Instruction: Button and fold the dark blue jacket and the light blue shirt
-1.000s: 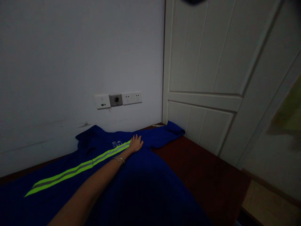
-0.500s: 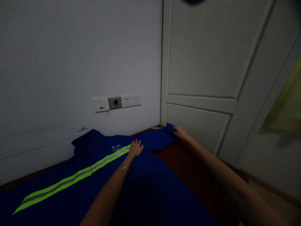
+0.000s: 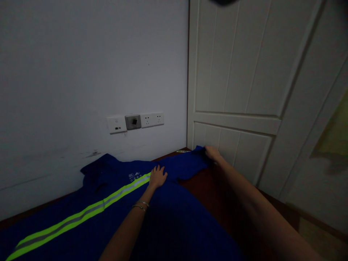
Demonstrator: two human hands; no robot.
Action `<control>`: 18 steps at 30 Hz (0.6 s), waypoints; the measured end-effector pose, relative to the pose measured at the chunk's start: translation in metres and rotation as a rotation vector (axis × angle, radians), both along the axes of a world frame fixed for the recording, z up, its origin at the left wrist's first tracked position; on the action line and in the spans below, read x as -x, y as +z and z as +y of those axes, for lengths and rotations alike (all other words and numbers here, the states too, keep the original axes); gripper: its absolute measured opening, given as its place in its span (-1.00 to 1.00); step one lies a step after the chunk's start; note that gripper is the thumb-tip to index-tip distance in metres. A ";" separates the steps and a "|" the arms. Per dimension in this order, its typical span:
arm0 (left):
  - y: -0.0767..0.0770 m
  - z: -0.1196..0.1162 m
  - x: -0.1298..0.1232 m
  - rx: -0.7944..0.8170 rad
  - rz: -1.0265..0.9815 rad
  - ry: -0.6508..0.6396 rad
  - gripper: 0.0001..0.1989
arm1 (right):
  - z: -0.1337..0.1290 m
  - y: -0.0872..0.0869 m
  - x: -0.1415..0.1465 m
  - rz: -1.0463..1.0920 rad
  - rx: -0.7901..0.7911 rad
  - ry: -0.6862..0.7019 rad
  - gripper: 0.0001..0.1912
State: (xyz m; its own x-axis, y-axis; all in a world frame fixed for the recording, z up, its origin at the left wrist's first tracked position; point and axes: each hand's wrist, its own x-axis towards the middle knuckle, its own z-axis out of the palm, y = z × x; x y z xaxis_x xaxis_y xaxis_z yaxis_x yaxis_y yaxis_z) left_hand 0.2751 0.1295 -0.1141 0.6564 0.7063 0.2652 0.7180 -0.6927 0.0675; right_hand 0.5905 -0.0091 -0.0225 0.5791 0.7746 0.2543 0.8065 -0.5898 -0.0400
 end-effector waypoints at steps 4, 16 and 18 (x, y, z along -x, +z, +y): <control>-0.001 0.000 -0.001 -0.003 -0.007 -0.005 -0.49 | -0.009 0.058 -0.017 -0.081 -0.096 -0.030 -0.63; 0.005 -0.006 0.001 0.093 -0.017 0.050 -0.43 | -0.041 0.147 -0.032 -0.222 -0.487 -0.002 -0.64; 0.005 -0.006 0.001 0.115 -0.039 0.048 -0.40 | -0.043 0.153 -0.033 -0.221 -0.545 -0.027 -0.62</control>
State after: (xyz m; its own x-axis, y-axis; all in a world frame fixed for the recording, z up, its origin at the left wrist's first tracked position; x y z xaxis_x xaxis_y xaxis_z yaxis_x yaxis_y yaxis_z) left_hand 0.2737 0.1236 -0.1095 0.6118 0.7640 0.2050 0.7457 -0.6435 0.1728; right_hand 0.6235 -0.0521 0.1307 0.4849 0.4838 0.7286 0.8151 -0.5519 -0.1760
